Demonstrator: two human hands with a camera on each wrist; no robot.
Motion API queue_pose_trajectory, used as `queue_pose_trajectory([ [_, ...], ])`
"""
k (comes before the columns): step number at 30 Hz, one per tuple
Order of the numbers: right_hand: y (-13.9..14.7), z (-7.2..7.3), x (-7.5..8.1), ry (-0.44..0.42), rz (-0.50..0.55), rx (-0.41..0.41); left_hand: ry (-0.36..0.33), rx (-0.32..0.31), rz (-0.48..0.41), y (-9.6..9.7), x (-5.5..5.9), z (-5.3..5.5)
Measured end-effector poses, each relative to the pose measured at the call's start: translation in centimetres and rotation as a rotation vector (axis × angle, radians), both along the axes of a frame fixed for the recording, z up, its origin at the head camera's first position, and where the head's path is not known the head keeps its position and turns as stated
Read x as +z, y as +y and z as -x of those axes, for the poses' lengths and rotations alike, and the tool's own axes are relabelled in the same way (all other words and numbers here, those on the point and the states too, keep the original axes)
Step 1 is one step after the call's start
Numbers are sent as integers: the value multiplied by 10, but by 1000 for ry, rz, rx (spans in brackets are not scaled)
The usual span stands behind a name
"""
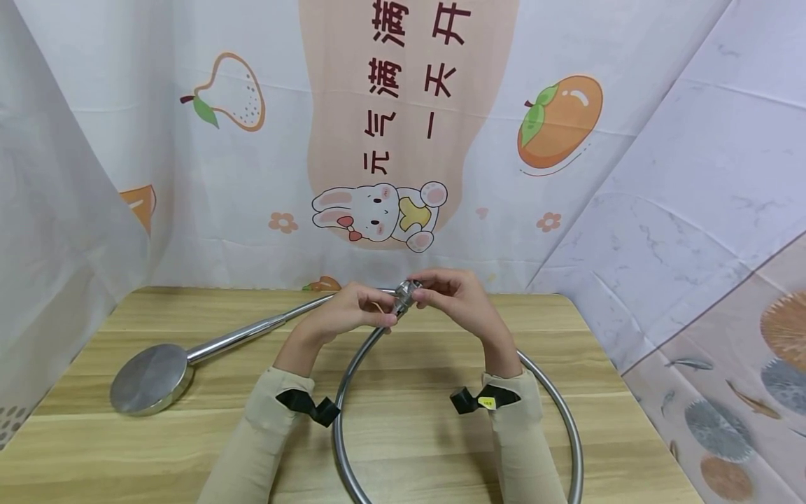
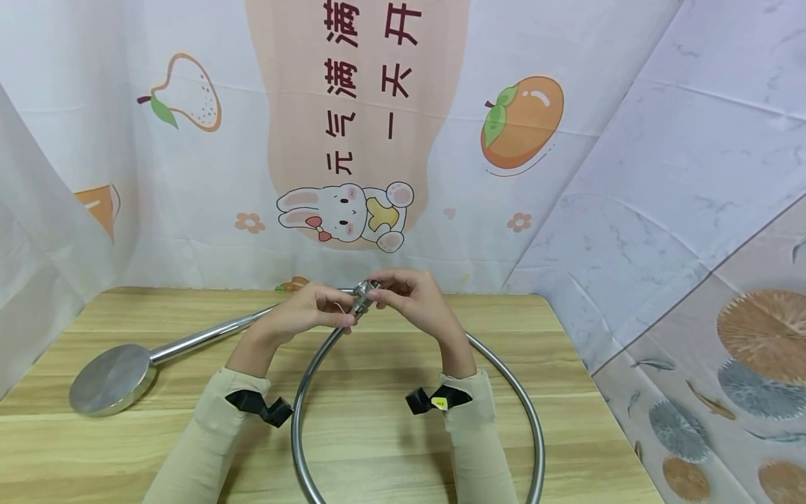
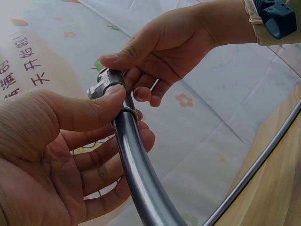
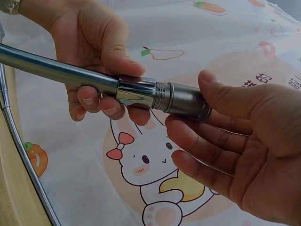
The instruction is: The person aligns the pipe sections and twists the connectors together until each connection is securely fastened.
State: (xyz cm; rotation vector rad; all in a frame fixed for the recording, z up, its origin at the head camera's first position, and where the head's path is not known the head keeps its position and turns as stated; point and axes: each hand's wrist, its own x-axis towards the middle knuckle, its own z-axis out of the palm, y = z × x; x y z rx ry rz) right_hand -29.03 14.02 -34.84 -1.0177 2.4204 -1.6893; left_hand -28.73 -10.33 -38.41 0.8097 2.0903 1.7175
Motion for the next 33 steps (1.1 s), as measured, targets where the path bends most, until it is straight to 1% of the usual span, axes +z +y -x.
queue_pose_trajectory([
  [3,-1,0,0,15,-5,16,-1,1,1,-1,0,1],
  [13,2,2,-2,27,10,124,2,-3,-7,-1,0,1],
  [18,3,1,-2,24,17,145,-1,-1,-6,-1,0,0],
  [23,2,1,-2,6,13,116,-5,5,1,0,0,0],
  [33,2,2,-1,2,-32,26,-1,3,6,0,0,0],
])
